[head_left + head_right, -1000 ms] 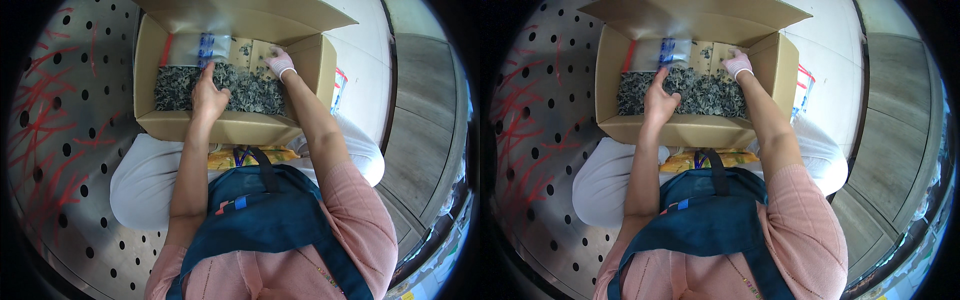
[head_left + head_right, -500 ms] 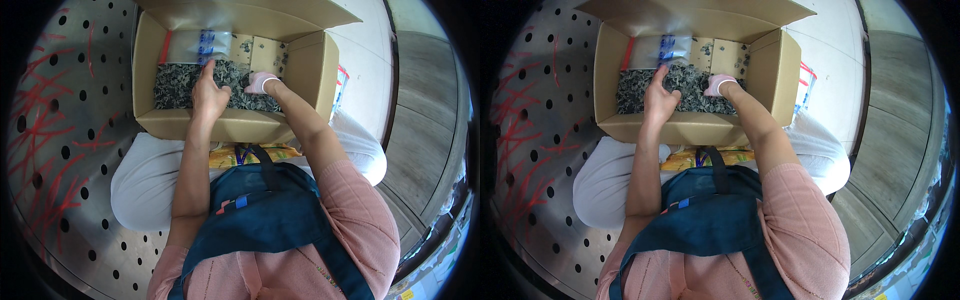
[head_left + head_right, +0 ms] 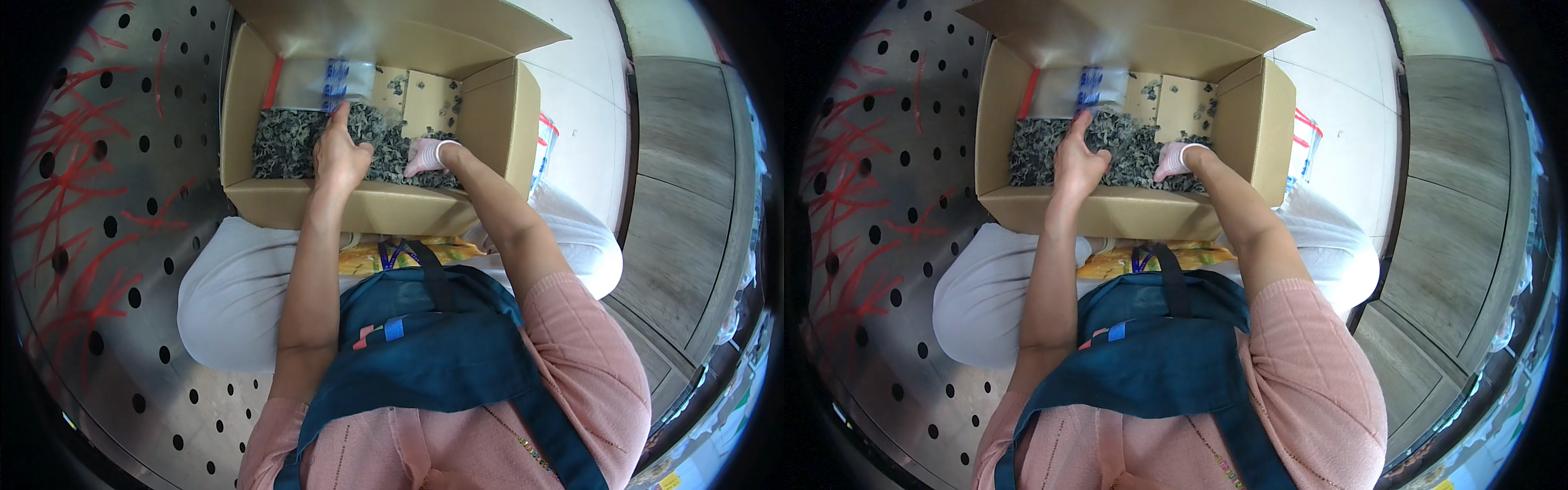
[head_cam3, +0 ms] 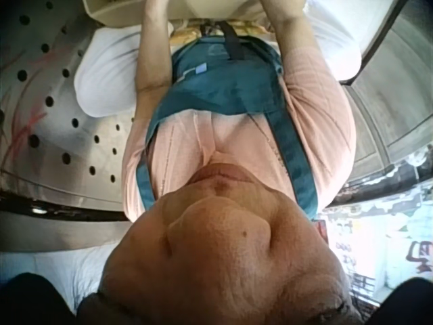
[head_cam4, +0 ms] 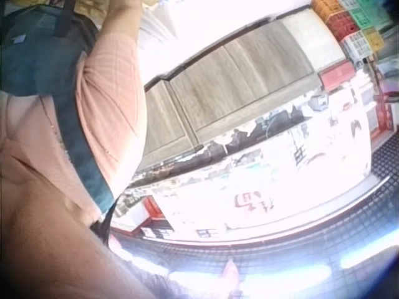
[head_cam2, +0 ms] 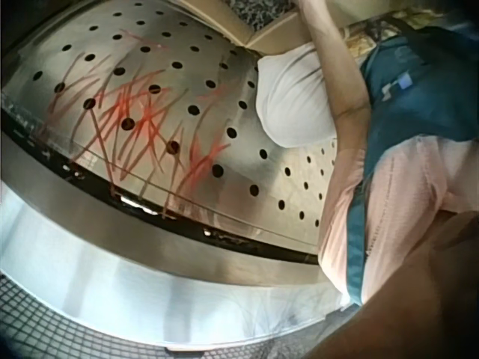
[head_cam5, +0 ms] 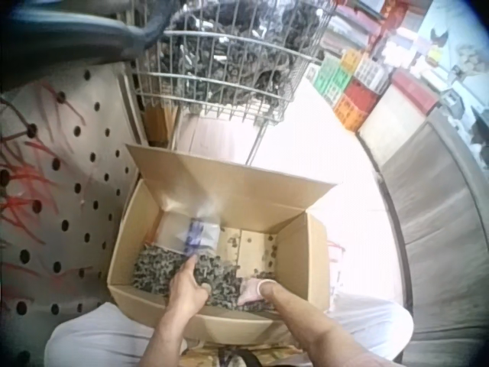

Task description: The person scoops small metal fasteners from a cardboard box into clear plastic bags. They seal each bag and place it into a wire basket. The person repeats this process multiple times.

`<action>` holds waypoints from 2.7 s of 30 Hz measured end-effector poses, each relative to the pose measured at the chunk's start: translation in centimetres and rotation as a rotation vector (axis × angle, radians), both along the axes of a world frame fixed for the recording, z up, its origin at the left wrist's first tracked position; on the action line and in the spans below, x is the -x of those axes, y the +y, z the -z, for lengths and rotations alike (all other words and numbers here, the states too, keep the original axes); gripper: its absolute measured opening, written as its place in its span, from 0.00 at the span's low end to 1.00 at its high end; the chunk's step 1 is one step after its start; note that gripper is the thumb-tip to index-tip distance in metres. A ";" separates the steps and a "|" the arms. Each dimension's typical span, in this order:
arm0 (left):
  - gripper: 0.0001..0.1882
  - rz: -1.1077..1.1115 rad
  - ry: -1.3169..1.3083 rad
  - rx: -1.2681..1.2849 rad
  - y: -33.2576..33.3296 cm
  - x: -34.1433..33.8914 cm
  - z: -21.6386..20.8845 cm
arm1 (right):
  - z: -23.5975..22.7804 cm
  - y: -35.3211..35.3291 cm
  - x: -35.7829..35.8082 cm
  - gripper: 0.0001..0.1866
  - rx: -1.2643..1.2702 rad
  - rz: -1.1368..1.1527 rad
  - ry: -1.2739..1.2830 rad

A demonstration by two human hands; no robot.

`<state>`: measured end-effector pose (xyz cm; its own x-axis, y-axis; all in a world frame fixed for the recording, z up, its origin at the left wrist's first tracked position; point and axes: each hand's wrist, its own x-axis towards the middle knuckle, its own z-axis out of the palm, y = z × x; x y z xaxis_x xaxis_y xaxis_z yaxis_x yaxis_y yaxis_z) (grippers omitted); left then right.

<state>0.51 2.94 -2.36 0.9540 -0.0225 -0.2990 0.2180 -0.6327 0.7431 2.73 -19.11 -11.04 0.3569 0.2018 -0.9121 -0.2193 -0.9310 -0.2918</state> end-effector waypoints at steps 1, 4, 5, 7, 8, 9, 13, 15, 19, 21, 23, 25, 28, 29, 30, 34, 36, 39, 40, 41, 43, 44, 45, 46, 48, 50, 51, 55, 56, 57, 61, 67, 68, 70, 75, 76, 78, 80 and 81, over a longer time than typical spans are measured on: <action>0.39 0.008 -0.006 -0.002 -0.1 0.0 -0.1 | -0.3 -0.1 0.4 0.29 -0.030 -0.040 -0.077; 0.39 0.028 -0.022 -0.011 -0.3 0.1 0.0 | 1.3 -0.5 1.5 0.26 0.023 -0.137 -0.218; 0.39 0.026 -0.027 -0.012 -0.3 0.1 0.2 | 1.3 -0.4 1.5 0.26 0.039 -0.223 -0.255; 0.39 0.020 -0.009 -0.007 -0.1 0.2 0.2 | 1.1 -0.3 1.7 0.26 0.080 -0.177 -0.306; 0.39 0.016 0.013 -0.002 -0.1 0.2 -0.1 | 1.0 -0.3 1.8 0.26 0.101 -0.153 -0.331; 0.39 0.013 0.035 0.004 -0.1 0.2 -0.3 | 0.9 -0.5 1.8 0.26 0.112 -0.120 -0.332; 0.41 -0.028 -0.012 -0.019 -0.2 0.2 0.0 | 0.3 -2.1 1.5 0.22 0.112 0.006 -0.427; 0.41 -0.031 -0.055 -0.030 -0.2 0.3 0.5 | -0.1 -3.0 1.4 0.20 -0.041 0.377 -0.318; 0.42 -0.035 -0.080 -0.044 0.0 0.5 1.2 | -8.1 0.2 1.7 0.18 -0.466 0.917 -0.143; 0.42 -0.034 -0.054 -0.020 0.1 0.6 1.4 | -10.3 1.4 1.5 0.18 -0.690 1.030 -0.054; 0.42 -0.016 -0.079 0.012 -0.2 0.5 1.3 | -11.9 3.3 1.3 0.17 -0.843 1.076 0.023; 0.41 -0.010 -0.125 0.011 -0.6 0.6 1.4 | -11.0 4.9 0.6 0.18 -0.865 0.999 -0.054; 0.39 -0.044 -0.044 0.094 -0.6 0.8 1.7 | -11.9 6.6 -0.1 0.17 -0.758 1.210 0.089; 0.39 -0.046 -0.056 0.088 -0.5 0.8 1.7 | -12.2 7.0 -0.2 0.17 -0.737 1.239 0.089; 0.39 -0.049 -0.067 0.083 -0.3 0.7 1.7 | -12.3 7.3 -0.2 0.18 -0.715 1.269 0.089; 0.40 -0.016 -0.005 0.107 -0.2 0.6 -0.3 | -12.0 7.7 -0.3 0.16 -0.700 1.304 0.050; 0.41 0.000 -0.070 0.053 -0.3 0.6 0.9 | -10.1 7.2 -0.6 0.17 -0.792 1.341 0.025; 0.40 0.035 -0.042 0.054 -0.2 0.4 0.8 | -9.0 6.8 -0.6 0.22 -0.905 1.320 -0.026; 0.40 0.048 -0.010 0.067 -0.1 0.4 0.5 | -9.0 6.6 -0.5 0.24 -0.940 1.268 -0.040; 0.40 0.047 -0.009 0.064 -0.1 0.4 0.5 | -9.1 6.5 -0.3 0.26 -0.975 1.216 -0.053; 0.40 0.043 -0.009 0.056 -0.1 0.5 0.5 | -10.5 7.1 -0.2 0.31 -0.867 1.311 -0.028; 0.40 0.043 -0.005 0.056 -0.2 0.5 0.4 | -11.2 7.3 -0.2 0.33 -0.812 1.359 -0.018; 0.40 0.043 -0.002 0.057 -0.2 0.5 0.3 | -11.1 7.2 -0.2 0.33 -0.784 1.358 -0.028; 0.39 0.043 0.001 0.057 -0.3 0.5 0.2 | -10.9 7.1 -0.2 0.32 -0.756 1.358 -0.040; 0.39 0.040 0.017 0.059 -0.3 0.4 0.1 | -10.7 6.7 -0.5 0.30 -0.727 1.292 -0.104; 0.40 0.030 0.028 0.050 -0.3 0.4 0.0 | -10.9 5.7 -1.1 0.26 -0.722 1.161 -0.207; 0.41 0.021 0.031 0.038 -0.2 0.3 0.0 | -10.7 5.0 -1.8 0.21 -0.691 1.158 -0.306; 0.41 0.010 -0.053 -0.011 -0.3 0.4 1.0 | -4.6 -0.9 -6.3 0.12 -0.506 1.278 -0.575; 0.41 0.005 -0.096 -0.039 -0.3 0.5 1.3 | -2.7 -2.6 -7.2 0.12 -0.464 1.297 -0.531; 0.41 0.012 -0.130 -0.059 -0.3 0.4 1.5 | -1.4 -4.1 -7.8 0.20 -0.225 1.108 -0.527; 0.41 0.027 -0.051 0.020 -0.7 0.1 1.0 | 3.5 -7.2 -8.9 0.33 0.240 0.547 -0.562; 0.39 0.022 -0.070 -0.003 -1.0 0.1 0.8 | 4.8 -5.5 -10.1 0.36 0.368 0.235 -0.568; 0.39 0.023 -0.067 -0.004 -1.0 0.0 0.8 | 5.1 -5.5 -10.4 0.36 0.403 0.183 -0.564; 0.39 0.029 -0.094 -0.001 -1.1 -0.1 1.1 | 7.6 -6.3 -10.6 0.39 0.441 0.182 -0.568; 0.38 0.018 -0.024 -0.007 -1.3 -0.4 0.9 | 10.1 -6.6 -9.4 0.36 0.490 0.199 -0.523; 0.38 0.015 -0.026 -0.007 -1.2 -0.4 0.9 | 10.2 -6.6 -9.1 0.34 0.510 0.211 -0.523; 0.38 0.014 -0.028 -0.001 -1.2 -0.4 1.0 | 10.3 -6.4 -8.3 0.29 0.529 0.179 -0.472; 0.38 0.009 -0.032 0.006 -1.1 -0.3 1.0 | 10.1 -5.7 -7.5 0.24 0.520 0.083 -0.375; 0.38 0.008 -0.052 0.004 -0.9 -0.3 1.2 | 10.0 -5.4 -6.5 0.22 0.503 0.057 -0.386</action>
